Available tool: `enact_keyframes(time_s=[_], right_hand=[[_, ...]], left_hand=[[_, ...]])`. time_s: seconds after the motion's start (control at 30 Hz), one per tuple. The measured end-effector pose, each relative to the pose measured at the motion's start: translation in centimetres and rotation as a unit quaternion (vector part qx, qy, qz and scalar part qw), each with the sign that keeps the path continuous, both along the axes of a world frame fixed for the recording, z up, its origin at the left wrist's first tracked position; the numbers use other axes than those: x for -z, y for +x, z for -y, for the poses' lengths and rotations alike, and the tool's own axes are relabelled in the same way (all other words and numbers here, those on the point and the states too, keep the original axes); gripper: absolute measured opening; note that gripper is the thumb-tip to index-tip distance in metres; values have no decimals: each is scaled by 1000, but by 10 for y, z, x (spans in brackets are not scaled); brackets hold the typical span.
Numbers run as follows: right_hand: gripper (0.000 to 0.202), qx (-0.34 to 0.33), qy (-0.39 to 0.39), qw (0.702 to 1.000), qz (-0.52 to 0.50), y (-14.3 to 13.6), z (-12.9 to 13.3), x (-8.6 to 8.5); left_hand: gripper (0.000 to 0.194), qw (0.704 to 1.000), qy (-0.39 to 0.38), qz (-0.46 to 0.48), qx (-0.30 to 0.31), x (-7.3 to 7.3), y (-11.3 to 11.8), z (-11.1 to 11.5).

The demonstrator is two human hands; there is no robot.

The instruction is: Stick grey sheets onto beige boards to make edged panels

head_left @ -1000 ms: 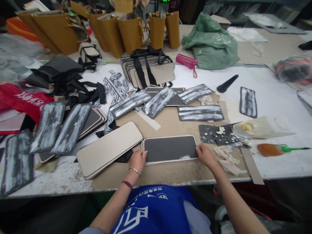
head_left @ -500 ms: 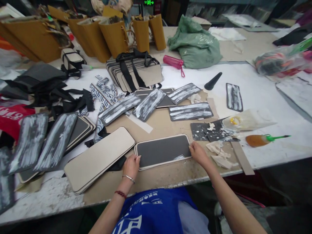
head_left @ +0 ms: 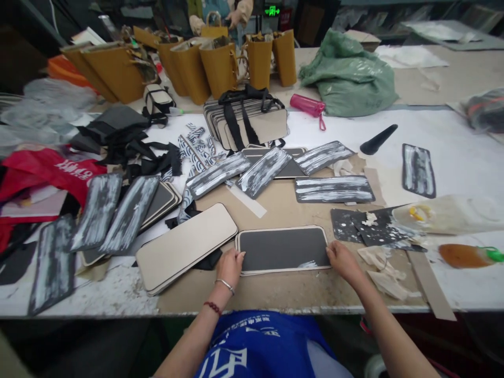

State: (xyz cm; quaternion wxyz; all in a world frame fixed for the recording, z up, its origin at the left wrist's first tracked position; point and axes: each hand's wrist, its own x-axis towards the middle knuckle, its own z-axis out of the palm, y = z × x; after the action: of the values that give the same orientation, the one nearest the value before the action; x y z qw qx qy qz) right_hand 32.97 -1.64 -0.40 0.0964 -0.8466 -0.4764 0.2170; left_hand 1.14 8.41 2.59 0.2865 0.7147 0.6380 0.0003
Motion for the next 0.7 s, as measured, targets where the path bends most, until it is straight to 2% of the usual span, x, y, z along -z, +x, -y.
enact_keyframes(time_s=[0.3, 0.4, 0.47, 0.53, 0.6, 0.7], right_hand=[[21, -1, -17, 1000, 5, -1, -2, -2], [20, 4, -20, 1000, 2, -2, -2, -3], [20, 9, -23, 1000, 2, -3, -2, -4], [19, 16, -26, 1000, 4, -4, -2, -4], [18, 21, -28, 999, 8, -5, -2, -5], [15, 25, -26, 999, 11, -7, -1, -5]], left_hand=[[19, 1000, 13, 2, 16, 2, -8, 0], [22, 993, 101, -31, 55, -3, -6, 2], [26, 976, 186, -38, 102, -4, 5, 2], [30, 960, 238, -24, 148, -2, 20, -1], [37, 949, 253, -16, 187, 6, 38, -6], [51, 944, 232, -35, 232, 20, 56, -14]])
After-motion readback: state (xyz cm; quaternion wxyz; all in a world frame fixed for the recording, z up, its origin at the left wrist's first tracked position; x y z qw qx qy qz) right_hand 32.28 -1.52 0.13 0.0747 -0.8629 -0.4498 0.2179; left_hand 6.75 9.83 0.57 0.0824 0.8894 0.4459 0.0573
